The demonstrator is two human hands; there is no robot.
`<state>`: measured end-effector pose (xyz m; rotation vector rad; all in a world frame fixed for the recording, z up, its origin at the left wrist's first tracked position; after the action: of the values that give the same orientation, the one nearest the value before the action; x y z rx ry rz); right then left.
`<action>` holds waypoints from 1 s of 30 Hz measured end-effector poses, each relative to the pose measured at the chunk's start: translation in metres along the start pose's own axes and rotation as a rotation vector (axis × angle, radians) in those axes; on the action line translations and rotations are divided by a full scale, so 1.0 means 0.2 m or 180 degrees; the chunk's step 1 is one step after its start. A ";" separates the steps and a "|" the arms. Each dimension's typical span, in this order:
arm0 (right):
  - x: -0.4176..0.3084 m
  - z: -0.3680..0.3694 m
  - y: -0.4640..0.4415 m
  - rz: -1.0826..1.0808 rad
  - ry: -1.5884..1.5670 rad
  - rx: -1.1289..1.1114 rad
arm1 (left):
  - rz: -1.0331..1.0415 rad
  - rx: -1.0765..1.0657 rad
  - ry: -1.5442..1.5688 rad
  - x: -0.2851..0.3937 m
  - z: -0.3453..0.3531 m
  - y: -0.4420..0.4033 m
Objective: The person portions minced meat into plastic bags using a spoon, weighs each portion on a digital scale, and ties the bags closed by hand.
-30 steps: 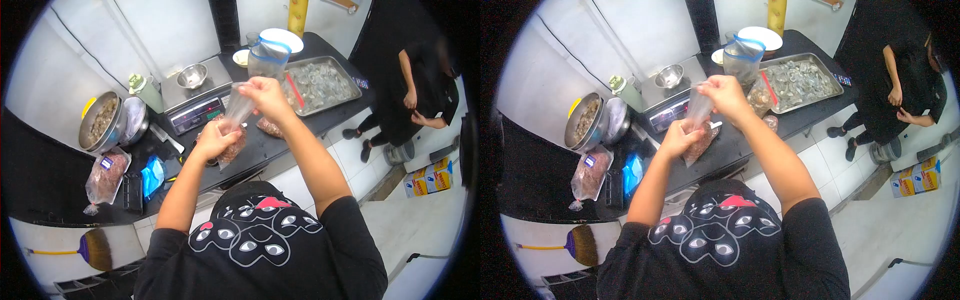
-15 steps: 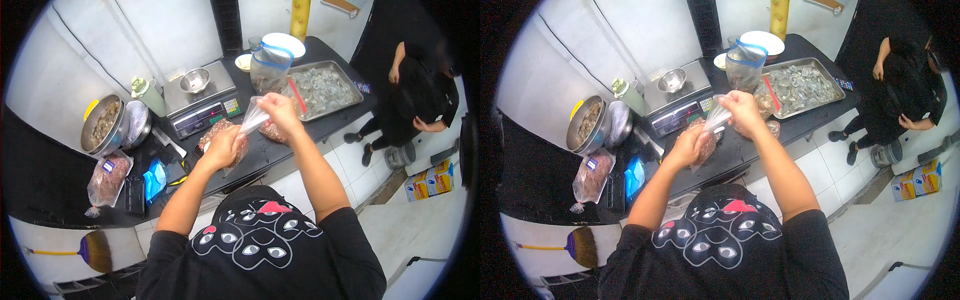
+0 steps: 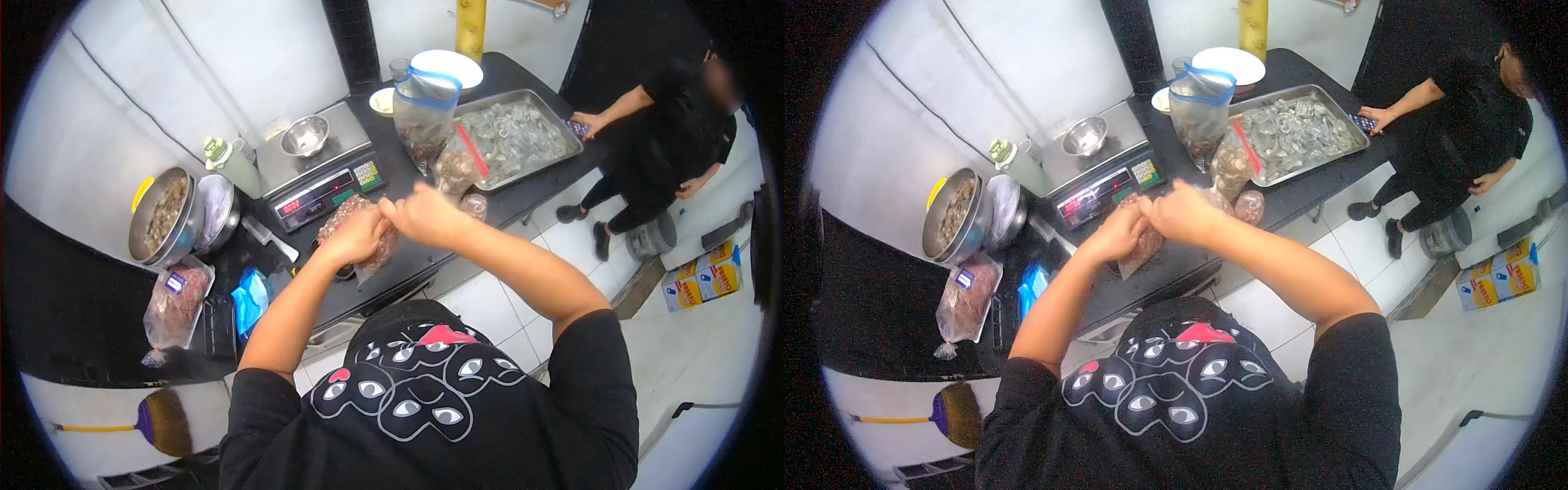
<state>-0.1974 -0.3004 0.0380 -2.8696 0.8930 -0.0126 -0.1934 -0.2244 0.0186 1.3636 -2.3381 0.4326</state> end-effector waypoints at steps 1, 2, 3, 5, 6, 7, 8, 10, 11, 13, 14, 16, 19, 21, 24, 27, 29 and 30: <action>0.04 0.07 0.01 0.0243 -0.0750 -0.0174 | 0.0289 0.0187 -0.0084 0.01 -0.01 0.00; 0.05 0.10 0.04 0.0213 -0.1259 0.0031 | 0.0584 0.0382 -0.0161 -0.01 0.00 0.02; 0.04 0.11 0.07 0.0174 -0.1772 0.0230 | 0.0868 0.0576 -0.0226 0.00 0.00 0.05; 0.04 0.19 0.11 0.0632 -0.2492 0.0270 | 0.0679 0.0504 -0.0597 0.03 -0.02 0.07; 0.04 0.28 0.10 0.0482 -0.3071 0.0677 | 0.0557 0.0325 -0.0513 0.02 0.00 0.06; 0.03 0.29 0.10 0.0315 -0.3640 0.1094 | 0.0430 0.0148 -0.0434 0.02 0.00 0.05; 0.07 0.40 0.10 0.0803 -0.4477 0.0960 | 0.0371 0.0199 -0.0477 0.04 -0.02 0.04; 0.03 0.45 0.12 0.1823 -0.6108 0.0630 | 0.0320 0.0686 -0.0430 0.00 -0.04 -0.01; -0.03 0.39 0.12 0.1790 -0.6994 0.0857 | 0.0298 0.0932 -0.0409 -0.02 -0.06 -0.04; -0.16 0.22 0.15 0.1623 -0.8756 0.1332 | -0.0169 0.1493 0.0309 -0.06 -0.16 -0.09; -0.23 0.15 0.16 0.1017 -0.9197 0.1115 | 0.0093 0.1609 0.0656 0.01 -0.23 -0.11; -0.25 0.12 0.14 0.0085 -0.9277 0.0933 | 0.0637 0.1598 0.1383 0.22 -0.37 -0.13; -0.10 0.06 0.08 -0.0607 -0.8579 0.0636 | 0.1187 0.1128 0.1918 0.43 -0.47 -0.13; 0.15 -0.08 0.12 -0.0680 -0.6767 0.1351 | 0.0998 0.0517 0.2932 0.44 -0.42 -0.14; 0.29 -0.32 0.16 -0.0177 -0.4352 0.1615 | 0.0633 0.0574 0.3090 0.31 -0.36 -0.13; 0.15 -0.54 0.18 -0.0318 -0.1700 0.1795 | 0.0052 0.0957 0.3577 0.15 -0.29 -0.07; 0.06 -0.57 0.17 -0.0457 -0.0611 0.1898 | -0.0264 0.1119 0.4052 0.09 -0.21 -0.03; 0.03 -0.57 0.15 -0.0561 -0.0426 0.2010 | -0.0324 0.1181 0.4258 0.08 -0.20 -0.02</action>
<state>-0.2149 -0.3439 0.1471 -2.3115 0.4904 -0.0998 -0.1898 -0.2199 0.0609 0.8190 -1.0926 1.2854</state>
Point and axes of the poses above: each hand's wrist, its own y-axis away from the middle knuckle, its own z-axis out of the palm, x = y × z, the point moved 8 cm from there along -y, towards the middle knuckle, and after that the axes turned 12 degrees about -y, right-handed, at the moved point
